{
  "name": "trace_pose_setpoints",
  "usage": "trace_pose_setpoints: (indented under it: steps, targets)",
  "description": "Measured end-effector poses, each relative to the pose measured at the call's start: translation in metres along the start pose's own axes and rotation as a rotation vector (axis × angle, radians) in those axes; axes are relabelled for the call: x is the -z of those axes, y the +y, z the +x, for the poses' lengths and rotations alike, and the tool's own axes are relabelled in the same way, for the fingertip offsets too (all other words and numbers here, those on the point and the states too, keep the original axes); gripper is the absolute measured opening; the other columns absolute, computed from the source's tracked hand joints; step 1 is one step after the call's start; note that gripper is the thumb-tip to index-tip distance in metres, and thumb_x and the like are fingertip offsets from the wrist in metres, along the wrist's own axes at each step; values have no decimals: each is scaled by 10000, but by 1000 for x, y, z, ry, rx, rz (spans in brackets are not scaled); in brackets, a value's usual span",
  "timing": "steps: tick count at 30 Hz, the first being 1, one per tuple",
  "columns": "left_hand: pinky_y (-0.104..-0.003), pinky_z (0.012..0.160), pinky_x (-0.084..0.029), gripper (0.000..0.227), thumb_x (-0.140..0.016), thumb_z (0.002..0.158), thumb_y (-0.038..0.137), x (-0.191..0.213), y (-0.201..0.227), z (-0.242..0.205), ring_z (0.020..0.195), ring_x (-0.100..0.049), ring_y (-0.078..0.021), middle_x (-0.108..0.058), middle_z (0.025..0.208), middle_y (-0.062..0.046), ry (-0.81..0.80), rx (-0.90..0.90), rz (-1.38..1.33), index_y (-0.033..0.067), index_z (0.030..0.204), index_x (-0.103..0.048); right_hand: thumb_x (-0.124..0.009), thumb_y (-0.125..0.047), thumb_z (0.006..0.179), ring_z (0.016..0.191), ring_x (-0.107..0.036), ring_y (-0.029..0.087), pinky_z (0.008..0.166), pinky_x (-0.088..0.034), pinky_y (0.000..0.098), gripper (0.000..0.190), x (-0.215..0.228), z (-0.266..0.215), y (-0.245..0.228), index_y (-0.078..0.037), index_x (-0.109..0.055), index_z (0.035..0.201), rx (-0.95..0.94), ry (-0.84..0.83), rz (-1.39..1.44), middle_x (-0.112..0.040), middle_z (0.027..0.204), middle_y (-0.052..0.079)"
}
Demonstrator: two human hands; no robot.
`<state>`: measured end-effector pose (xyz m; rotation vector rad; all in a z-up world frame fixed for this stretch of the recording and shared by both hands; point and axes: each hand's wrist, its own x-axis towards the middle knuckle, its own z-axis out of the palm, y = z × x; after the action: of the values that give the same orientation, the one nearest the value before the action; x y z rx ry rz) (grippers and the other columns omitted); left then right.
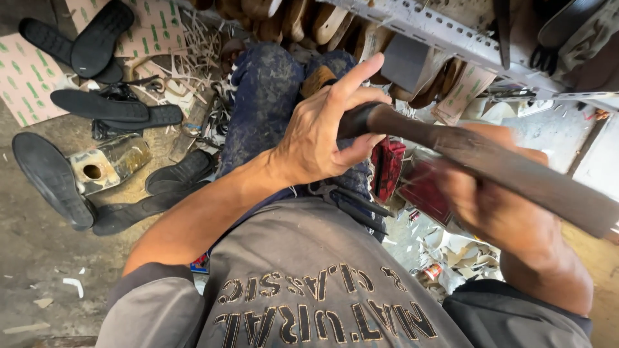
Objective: The person applies glue to a shoe sole, then uses pliers and a hammer to shape and secure the heel area. They also use a knife to trim a separate rubber sole piece and fit it to the shoe. The person handles the shoe repeatedly, turning it over and adjusting components.
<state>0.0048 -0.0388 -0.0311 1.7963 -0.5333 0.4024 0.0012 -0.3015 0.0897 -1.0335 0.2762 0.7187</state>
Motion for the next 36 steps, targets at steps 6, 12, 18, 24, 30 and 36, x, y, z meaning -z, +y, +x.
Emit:
trace_pose_setpoints:
  steps: [6,12,18,24,30,36]
  targets:
    - [-367,1125,-601,626,-591,1150,293,3,-2,-2,1166,-781,-248,-749,1307,-60,-15,-6,-16,41,1580,-213,-446,23,1072,436,-488,74,368,-439,252,97,-2,15,8,-38,-514,1104,912,-59,-1071,-555,681,9]
    - [-360,1127,-594,613,-593,1140,277,5,-1,1,1198,-762,-254,-732,1322,-77,-13,4,-39,33,1566,-226,-460,131,984,497,-437,237,509,-367,397,145,-16,22,20,113,-461,839,876,30,-1115,-486,617,142]
    - [-376,1088,-612,607,-569,1141,295,6,-3,3,1099,-782,-273,-727,1296,-146,-4,-25,-34,-13,1544,-236,-505,-75,1090,599,-510,216,601,-445,394,273,-36,25,15,60,-569,862,774,91,-1309,-568,752,112]
    - [-409,1158,-664,598,-539,1146,366,7,-5,0,1319,-766,-318,-489,1581,-156,-13,-7,-70,-18,1528,-284,-536,-181,1103,479,-484,143,450,-379,304,367,-28,19,22,29,-578,805,533,235,-1181,-538,600,57]
    - [-327,1190,-558,629,-605,1151,271,14,1,0,1269,-735,-215,-729,1351,-64,9,21,-29,69,1598,-212,-381,-97,1151,465,-527,136,487,-474,245,250,2,16,39,-23,-542,975,327,185,-1046,-544,604,40]
    - [-337,1192,-551,662,-616,1126,219,21,4,1,1234,-735,-258,-710,1314,-159,25,105,-142,19,1583,-182,-482,-410,1053,530,-523,139,552,-510,269,317,38,23,125,-125,-498,915,-547,92,-605,-525,746,15]
